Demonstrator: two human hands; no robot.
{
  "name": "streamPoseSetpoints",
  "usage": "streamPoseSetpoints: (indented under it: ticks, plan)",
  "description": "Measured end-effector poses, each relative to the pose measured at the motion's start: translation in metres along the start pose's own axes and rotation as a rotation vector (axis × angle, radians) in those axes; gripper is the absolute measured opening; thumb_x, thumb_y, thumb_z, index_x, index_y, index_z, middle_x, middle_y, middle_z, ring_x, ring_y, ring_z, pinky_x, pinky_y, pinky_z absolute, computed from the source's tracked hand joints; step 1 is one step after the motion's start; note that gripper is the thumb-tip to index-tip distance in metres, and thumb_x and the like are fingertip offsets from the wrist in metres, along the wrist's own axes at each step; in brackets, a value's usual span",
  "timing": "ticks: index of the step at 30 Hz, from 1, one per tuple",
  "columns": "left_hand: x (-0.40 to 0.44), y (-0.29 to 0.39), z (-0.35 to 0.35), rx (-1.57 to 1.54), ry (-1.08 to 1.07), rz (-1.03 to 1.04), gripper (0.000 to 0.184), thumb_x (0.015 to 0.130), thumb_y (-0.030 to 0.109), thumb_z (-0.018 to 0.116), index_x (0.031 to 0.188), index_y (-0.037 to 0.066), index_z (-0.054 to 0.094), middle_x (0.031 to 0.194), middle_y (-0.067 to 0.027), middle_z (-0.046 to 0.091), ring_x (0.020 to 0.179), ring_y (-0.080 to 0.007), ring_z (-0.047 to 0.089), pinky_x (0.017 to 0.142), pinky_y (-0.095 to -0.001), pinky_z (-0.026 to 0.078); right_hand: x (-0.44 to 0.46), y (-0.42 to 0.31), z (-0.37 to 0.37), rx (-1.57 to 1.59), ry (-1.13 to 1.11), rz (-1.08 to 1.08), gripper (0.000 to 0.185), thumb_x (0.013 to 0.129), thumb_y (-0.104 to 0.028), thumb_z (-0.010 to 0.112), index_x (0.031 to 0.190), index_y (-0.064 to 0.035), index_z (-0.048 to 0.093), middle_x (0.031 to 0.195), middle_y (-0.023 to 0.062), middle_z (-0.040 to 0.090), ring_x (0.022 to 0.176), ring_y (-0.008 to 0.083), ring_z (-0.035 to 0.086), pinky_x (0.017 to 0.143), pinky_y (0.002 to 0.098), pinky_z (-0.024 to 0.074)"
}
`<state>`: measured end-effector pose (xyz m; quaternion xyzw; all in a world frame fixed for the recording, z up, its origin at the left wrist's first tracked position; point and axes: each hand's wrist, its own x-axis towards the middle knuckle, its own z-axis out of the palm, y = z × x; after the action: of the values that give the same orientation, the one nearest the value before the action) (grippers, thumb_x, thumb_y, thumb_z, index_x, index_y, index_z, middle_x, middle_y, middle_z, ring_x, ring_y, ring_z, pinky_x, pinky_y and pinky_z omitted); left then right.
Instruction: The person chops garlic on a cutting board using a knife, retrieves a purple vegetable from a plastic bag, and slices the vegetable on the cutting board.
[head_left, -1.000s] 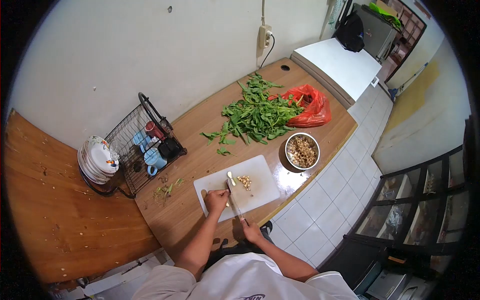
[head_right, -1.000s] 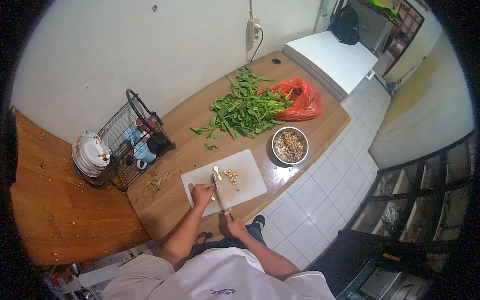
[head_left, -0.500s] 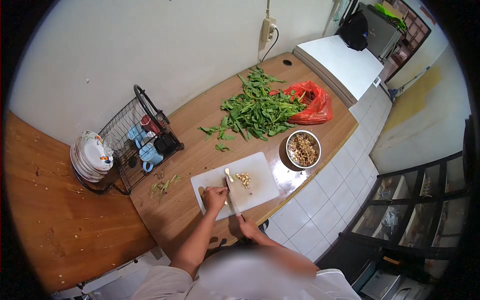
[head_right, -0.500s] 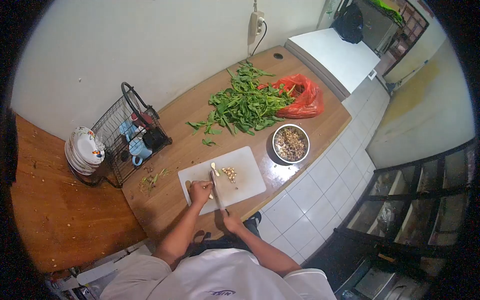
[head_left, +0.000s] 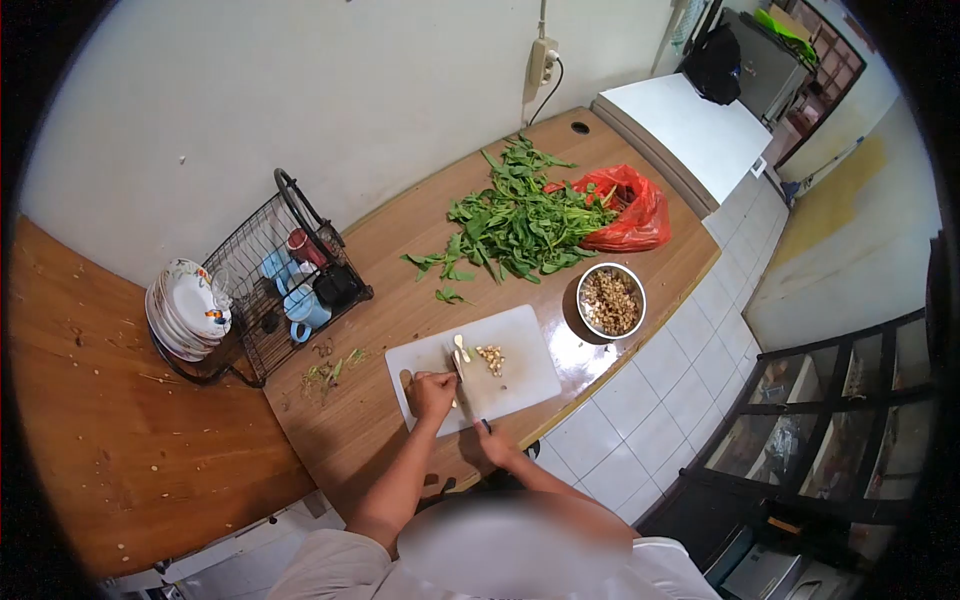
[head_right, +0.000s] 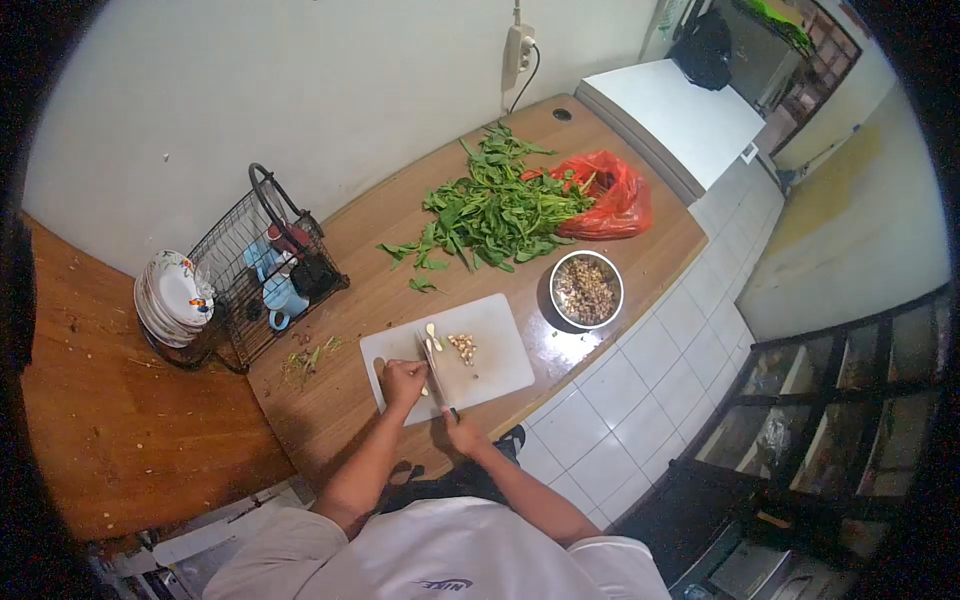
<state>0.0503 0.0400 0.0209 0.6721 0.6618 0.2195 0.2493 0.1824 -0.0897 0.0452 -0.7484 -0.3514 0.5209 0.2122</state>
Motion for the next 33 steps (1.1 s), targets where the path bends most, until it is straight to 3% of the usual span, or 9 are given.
streamPoseSetpoints:
  ticks: [3,9,11,15,17,23,28,31,33]
  plan:
    - [0.003,-0.001,0.002,0.022,0.022,-0.002,0.014,0.079,0.032,0.077,0.085,0.020,0.082,0.081,-0.0053,0.075,0.090,-0.0265,0.067,0.080,-0.0415,0.054,0.024,-0.003,-0.008,-0.140,-0.124,0.052,0.078,0.098,-0.064,0.044,0.106,0.0090,0.068,0.098,0.0339,0.068,0.102,0.0500,0.065,0.090,0.0502,0.0493]
    - [0.000,0.001,-0.003,-0.027,0.012,-0.013,0.014,0.079,0.035,0.076,0.084,0.023,0.082,0.076,-0.0067,0.073,0.084,-0.0268,0.068,0.079,-0.0409,0.054,0.039,-0.006,-0.001,-0.002,-0.213,0.161,0.075,0.099,-0.062,0.045,0.114,0.0079,0.067,0.101,0.0293,0.071,0.101,0.0439,0.068,0.091,0.0501,0.0498]
    - [0.000,0.003,-0.003,-0.036,0.034,-0.021,0.014,0.079,0.035,0.077,0.083,0.023,0.082,0.074,-0.0079,0.073,0.083,-0.0284,0.069,0.076,-0.0414,0.055,0.029,0.043,0.018,-0.097,-0.005,-0.037,0.074,0.099,-0.061,0.045,0.119,0.0073,0.064,0.105,0.0297,0.070,0.104,0.0420,0.067,0.094,0.0483,0.0488]
    - [0.000,-0.006,0.006,0.020,0.040,-0.005,0.015,0.079,0.037,0.077,0.082,0.023,0.082,0.071,-0.0083,0.072,0.081,-0.0287,0.069,0.074,-0.0419,0.055,0.002,0.062,0.011,0.010,0.000,-0.188,0.078,0.099,-0.064,0.042,0.126,0.0067,0.061,0.109,0.0323,0.068,0.107,0.0439,0.066,0.097,0.0469,0.0472]
    - [-0.003,0.001,-0.001,0.030,0.025,0.010,0.015,0.079,0.037,0.077,0.082,0.023,0.082,0.075,-0.0093,0.073,0.083,-0.0282,0.069,0.076,-0.0412,0.055,0.002,0.028,-0.002,-0.131,-0.127,0.050,0.081,0.098,-0.065,0.040,0.122,0.0087,0.062,0.108,0.0350,0.067,0.107,0.0457,0.065,0.097,0.0460,0.0477]
    - [-0.003,-0.002,0.000,-0.027,0.040,0.011,0.016,0.080,0.037,0.077,0.082,0.021,0.082,0.075,-0.0057,0.073,0.086,-0.0256,0.068,0.078,-0.0397,0.054,0.046,0.002,-0.006,-0.057,-0.193,0.110,0.086,0.097,-0.068,0.039,0.115,0.0132,0.063,0.107,0.0395,0.064,0.109,0.0472,0.064,0.094,0.0485,0.0482]
    - [0.001,-0.020,0.010,-0.140,-0.001,-0.004,0.018,0.081,0.036,0.076,0.083,0.020,0.082,0.072,-0.0057,0.073,0.079,-0.0253,0.069,0.075,-0.0383,0.054,-0.031,0.025,-0.019,-0.082,-0.100,0.025,0.081,0.099,-0.065,0.039,0.123,0.0089,0.062,0.114,0.0374,0.064,0.118,0.0463,0.060,0.101,0.0465,0.0455]
    - [0.003,-0.023,0.011,-0.213,-0.029,0.024,0.019,0.083,0.036,0.076,0.083,0.017,0.082,0.072,-0.0073,0.073,0.072,-0.0262,0.069,0.073,-0.0379,0.053,-0.042,0.062,-0.017,0.064,0.051,-0.223,0.076,0.100,-0.063,0.038,0.127,0.0034,0.062,0.119,0.0338,0.064,0.121,0.0447,0.059,0.104,0.0454,0.0441]
    - [0.000,-0.022,0.011,-0.145,0.015,0.041,0.019,0.082,0.035,0.077,0.083,0.017,0.082,0.074,-0.0079,0.073,0.075,-0.0270,0.069,0.073,-0.0385,0.054,-0.047,0.063,-0.029,-0.085,-0.182,0.078,0.073,0.100,-0.062,0.038,0.131,-0.0005,0.061,0.120,0.0321,0.064,0.120,0.0454,0.058,0.104,0.0460,0.0443]
